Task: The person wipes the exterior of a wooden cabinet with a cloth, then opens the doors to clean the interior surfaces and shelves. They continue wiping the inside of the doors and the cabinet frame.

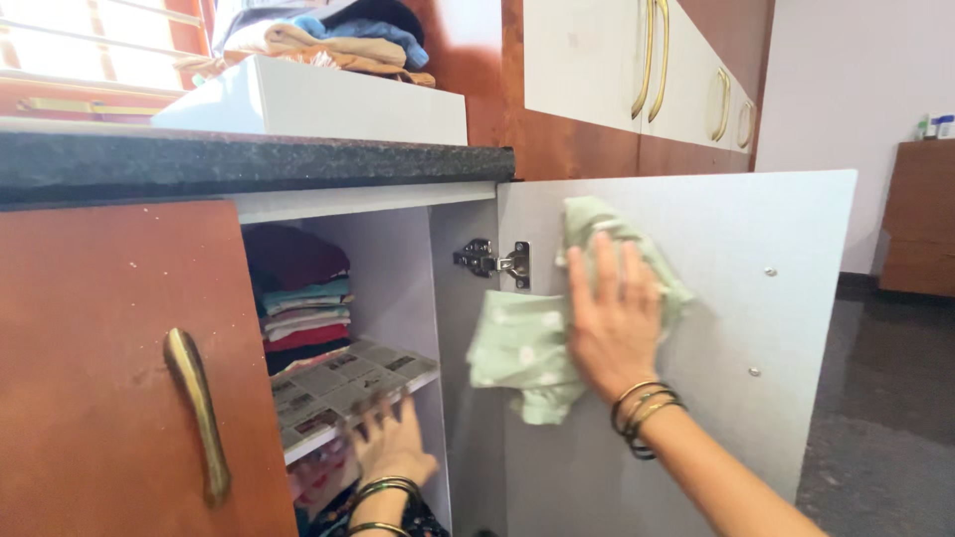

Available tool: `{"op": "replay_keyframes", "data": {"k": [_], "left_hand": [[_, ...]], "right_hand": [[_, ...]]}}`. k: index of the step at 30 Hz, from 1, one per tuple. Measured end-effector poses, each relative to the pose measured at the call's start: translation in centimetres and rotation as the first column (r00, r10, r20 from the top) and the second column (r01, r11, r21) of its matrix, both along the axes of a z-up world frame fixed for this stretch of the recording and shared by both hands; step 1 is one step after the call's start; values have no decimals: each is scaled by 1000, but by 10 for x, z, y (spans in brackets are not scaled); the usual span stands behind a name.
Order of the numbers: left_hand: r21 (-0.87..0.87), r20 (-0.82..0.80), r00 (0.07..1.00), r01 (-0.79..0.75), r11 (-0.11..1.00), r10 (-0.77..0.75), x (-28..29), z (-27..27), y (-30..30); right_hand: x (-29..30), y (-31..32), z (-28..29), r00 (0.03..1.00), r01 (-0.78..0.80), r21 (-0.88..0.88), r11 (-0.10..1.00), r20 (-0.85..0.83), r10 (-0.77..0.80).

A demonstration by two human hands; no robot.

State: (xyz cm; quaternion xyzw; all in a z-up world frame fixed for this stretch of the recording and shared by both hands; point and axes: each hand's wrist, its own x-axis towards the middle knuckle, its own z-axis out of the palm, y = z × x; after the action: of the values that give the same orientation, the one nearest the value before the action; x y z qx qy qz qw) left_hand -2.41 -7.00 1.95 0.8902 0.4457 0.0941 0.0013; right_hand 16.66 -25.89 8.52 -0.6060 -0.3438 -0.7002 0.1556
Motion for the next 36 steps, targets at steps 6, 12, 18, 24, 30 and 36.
{"op": "replay_keyframes", "data": {"k": [6, 12, 18, 24, 30, 36], "left_hand": [[247, 123, 943, 273, 930, -309, -3, 10, -49], [227, 269, 867, 366, 903, -419, -20, 34, -66], [8, 702, 598, 537, 844, -387, 9, 38, -93], [7, 853, 416, 596, 803, -316, 48, 30, -122], [105, 857, 347, 606, 789, -381, 54, 34, -142], [105, 892, 289, 616, 780, -349, 63, 35, -176]], "right_hand": [[-21, 13, -66, 948, -195, -719, 667, 37, 316], [0, 7, -12, 959, -124, -586, 801, 138, 249], [-2, 8, 46, 988, -155, 11, 988, 20, 155], [-14, -13, 51, 961, -155, -404, 902, 150, 232], [4, -94, 54, 998, 58, 347, 936, -34, -49], [-7, -131, -31, 987, -72, -257, 964, 124, 107]]}}
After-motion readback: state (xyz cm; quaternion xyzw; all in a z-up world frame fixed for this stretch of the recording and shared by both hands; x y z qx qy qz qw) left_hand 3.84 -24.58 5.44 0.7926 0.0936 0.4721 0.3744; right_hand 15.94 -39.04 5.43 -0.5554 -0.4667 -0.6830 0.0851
